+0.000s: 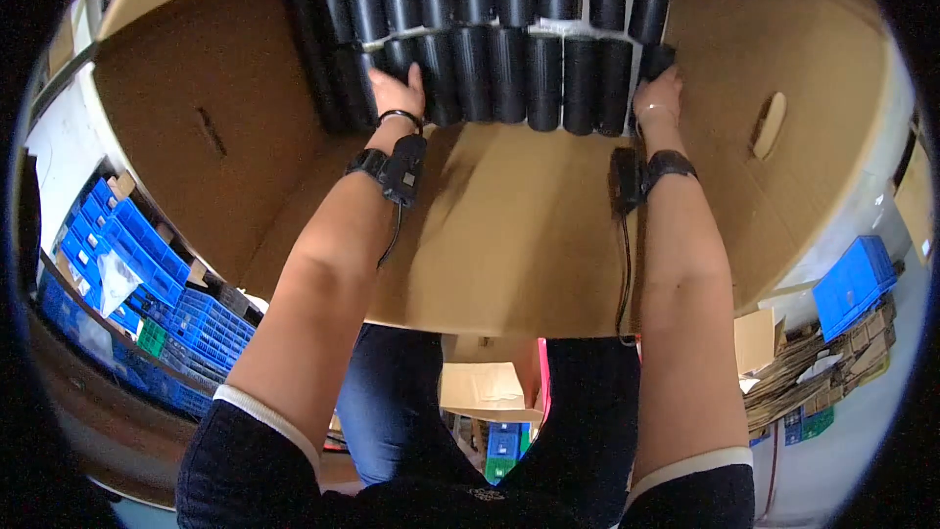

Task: The person assembles microphones by fitting black mesh cylinders into shock mounts and rotating them to secure the fit. After assembling several units, the person places them into a cardboard box and rearranges the microphones inside.

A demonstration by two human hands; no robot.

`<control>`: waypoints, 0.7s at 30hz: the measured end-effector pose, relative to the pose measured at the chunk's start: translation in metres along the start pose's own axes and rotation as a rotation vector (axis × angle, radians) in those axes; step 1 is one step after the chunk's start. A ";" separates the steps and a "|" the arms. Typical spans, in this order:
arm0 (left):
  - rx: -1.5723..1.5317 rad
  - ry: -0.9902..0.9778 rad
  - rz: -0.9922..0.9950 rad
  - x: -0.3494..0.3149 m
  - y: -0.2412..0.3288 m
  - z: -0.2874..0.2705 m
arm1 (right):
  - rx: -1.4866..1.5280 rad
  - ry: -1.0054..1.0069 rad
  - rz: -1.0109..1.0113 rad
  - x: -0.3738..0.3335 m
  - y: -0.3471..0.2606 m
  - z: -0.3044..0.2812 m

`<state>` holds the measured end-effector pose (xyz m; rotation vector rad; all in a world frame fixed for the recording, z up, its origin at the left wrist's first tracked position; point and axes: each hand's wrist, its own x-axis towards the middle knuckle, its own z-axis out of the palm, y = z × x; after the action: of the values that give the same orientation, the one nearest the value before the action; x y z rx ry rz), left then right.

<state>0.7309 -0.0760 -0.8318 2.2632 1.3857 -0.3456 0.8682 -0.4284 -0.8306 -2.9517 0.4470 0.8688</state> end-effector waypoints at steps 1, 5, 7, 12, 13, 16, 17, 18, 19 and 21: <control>0.037 0.014 -0.020 -0.005 0.005 0.003 | -0.013 -0.021 0.009 -0.005 -0.003 0.010; 0.215 0.007 0.055 -0.010 0.002 0.000 | -0.042 0.134 0.109 -0.012 -0.022 0.022; 0.303 -0.040 0.165 -0.001 -0.008 -0.002 | -0.028 0.126 0.094 -0.011 -0.022 0.021; 0.032 -0.013 0.103 0.006 -0.023 -0.013 | -0.046 0.048 -0.133 -0.037 -0.018 -0.012; 0.001 -0.085 0.162 0.010 -0.029 -0.021 | -0.047 0.050 -0.137 -0.046 -0.022 -0.024; 0.102 -0.194 0.273 0.024 -0.040 -0.024 | 0.282 -0.129 -0.370 -0.076 -0.056 -0.034; 0.140 -0.141 0.224 0.024 -0.036 -0.018 | 0.264 -0.216 -0.316 -0.090 -0.072 -0.035; 0.180 -0.239 0.142 0.014 -0.013 -0.005 | 0.278 -0.165 -0.352 -0.087 -0.059 -0.016; 0.268 -0.187 0.151 0.014 -0.008 0.001 | 0.286 -0.126 -0.365 -0.092 -0.068 -0.001; 0.413 -0.199 0.052 0.022 -0.004 0.007 | 0.310 -0.094 -0.377 -0.096 -0.085 0.012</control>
<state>0.7375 -0.0607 -0.8485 2.4961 1.2367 -0.8843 0.8086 -0.3206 -0.7939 -2.5758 0.0125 0.8017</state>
